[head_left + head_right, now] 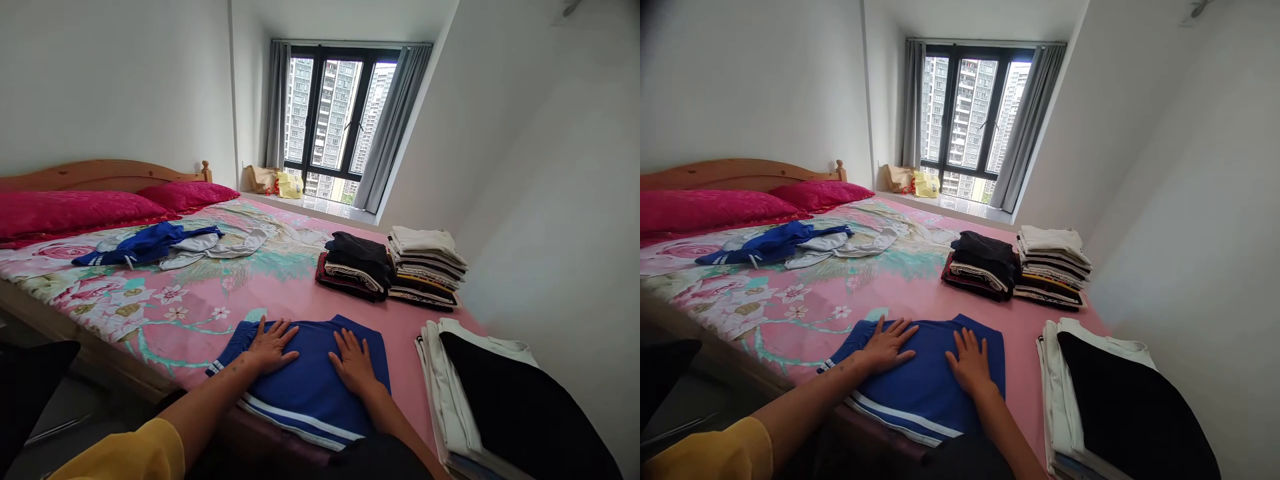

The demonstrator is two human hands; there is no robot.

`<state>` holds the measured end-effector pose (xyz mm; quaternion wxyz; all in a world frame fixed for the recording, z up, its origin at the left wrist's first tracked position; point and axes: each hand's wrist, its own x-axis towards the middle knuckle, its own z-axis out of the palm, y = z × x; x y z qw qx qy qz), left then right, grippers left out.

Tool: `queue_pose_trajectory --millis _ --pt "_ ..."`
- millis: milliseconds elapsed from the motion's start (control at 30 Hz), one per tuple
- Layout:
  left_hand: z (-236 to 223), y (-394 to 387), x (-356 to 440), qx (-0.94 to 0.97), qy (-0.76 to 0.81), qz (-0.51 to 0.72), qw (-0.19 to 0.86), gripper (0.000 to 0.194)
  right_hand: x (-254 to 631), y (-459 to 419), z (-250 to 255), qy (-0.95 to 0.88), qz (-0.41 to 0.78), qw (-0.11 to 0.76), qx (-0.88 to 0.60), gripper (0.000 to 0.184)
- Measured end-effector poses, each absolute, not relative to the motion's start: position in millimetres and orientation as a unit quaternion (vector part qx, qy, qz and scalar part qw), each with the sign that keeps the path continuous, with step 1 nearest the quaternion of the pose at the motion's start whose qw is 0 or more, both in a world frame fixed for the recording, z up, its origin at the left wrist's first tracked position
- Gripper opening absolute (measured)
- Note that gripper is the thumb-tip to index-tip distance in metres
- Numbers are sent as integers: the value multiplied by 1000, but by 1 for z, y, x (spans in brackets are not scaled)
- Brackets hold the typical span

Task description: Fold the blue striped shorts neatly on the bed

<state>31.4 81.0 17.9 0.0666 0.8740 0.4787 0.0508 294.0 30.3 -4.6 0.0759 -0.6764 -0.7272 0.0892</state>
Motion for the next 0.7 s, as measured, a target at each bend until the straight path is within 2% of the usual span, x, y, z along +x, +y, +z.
queue_pose_trajectory --millis 233,400,500,700 --pt "25 94 5 846 532 27 25 75 350 25 -7 -595 62 49 -800 67" --pt "26 63 34 863 499 77 6 64 307 3 5 -666 36 86 -740 65" --pt "18 36 34 899 426 89 43 68 293 -21 -6 -721 52 85 -686 63" --pt "9 12 -21 891 441 105 29 66 345 -77 -38 -660 13 51 -749 62"
